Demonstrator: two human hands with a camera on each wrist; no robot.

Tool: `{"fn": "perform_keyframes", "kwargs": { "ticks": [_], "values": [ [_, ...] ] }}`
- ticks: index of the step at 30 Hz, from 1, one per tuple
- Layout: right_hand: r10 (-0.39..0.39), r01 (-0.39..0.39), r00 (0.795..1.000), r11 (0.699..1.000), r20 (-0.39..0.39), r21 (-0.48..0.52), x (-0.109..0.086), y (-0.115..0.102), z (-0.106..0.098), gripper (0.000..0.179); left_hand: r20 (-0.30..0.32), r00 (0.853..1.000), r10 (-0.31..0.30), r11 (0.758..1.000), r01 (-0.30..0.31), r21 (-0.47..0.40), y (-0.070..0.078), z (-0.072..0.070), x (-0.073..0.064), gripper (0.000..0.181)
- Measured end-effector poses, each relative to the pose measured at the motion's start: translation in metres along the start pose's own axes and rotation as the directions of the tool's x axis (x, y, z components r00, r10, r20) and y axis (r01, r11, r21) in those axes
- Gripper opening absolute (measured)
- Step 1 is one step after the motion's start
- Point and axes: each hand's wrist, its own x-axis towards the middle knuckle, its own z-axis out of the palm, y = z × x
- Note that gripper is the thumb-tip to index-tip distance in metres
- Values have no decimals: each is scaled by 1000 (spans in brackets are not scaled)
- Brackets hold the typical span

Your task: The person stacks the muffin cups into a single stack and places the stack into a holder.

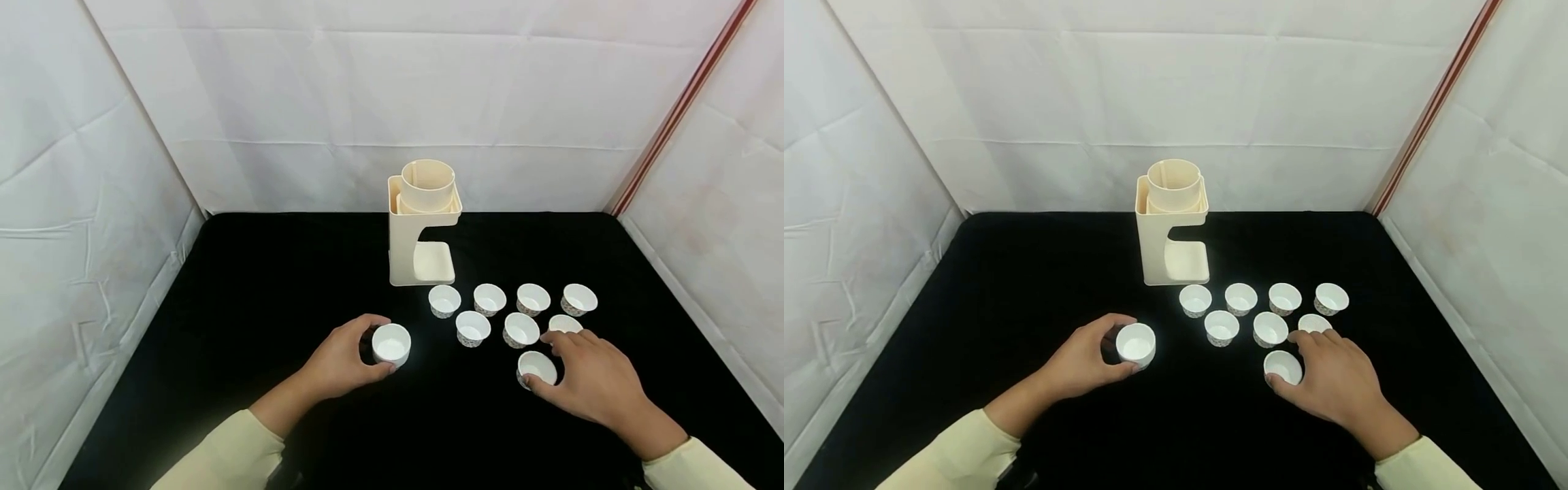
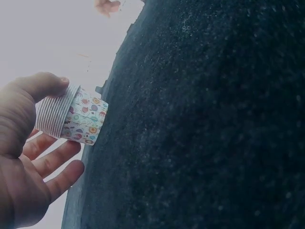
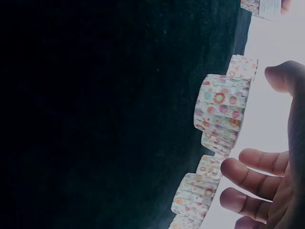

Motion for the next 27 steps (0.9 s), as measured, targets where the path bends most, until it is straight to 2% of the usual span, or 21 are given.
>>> {"fn": "perform_keyframes", "kwargs": {
  "ticks": [9, 17, 27],
  "values": [
    [-3, 3, 1000, 1000, -3, 21, -3, -4, 8, 63, 1, 1000, 1, 1000, -1, -22, 0, -1, -1, 67],
    [-3, 4, 1000, 999, -6, 40, -2, -7, 3, 53, -1, 1000, 1, 1000, -1, -21, -2, -1, 0, 67],
    [-50, 56, 989, 998, -136, 39, 7, -13, -8, 51, 3, 1000, 4, 1000, -4, -22, -2, -1, -1, 66]
  ]
}}
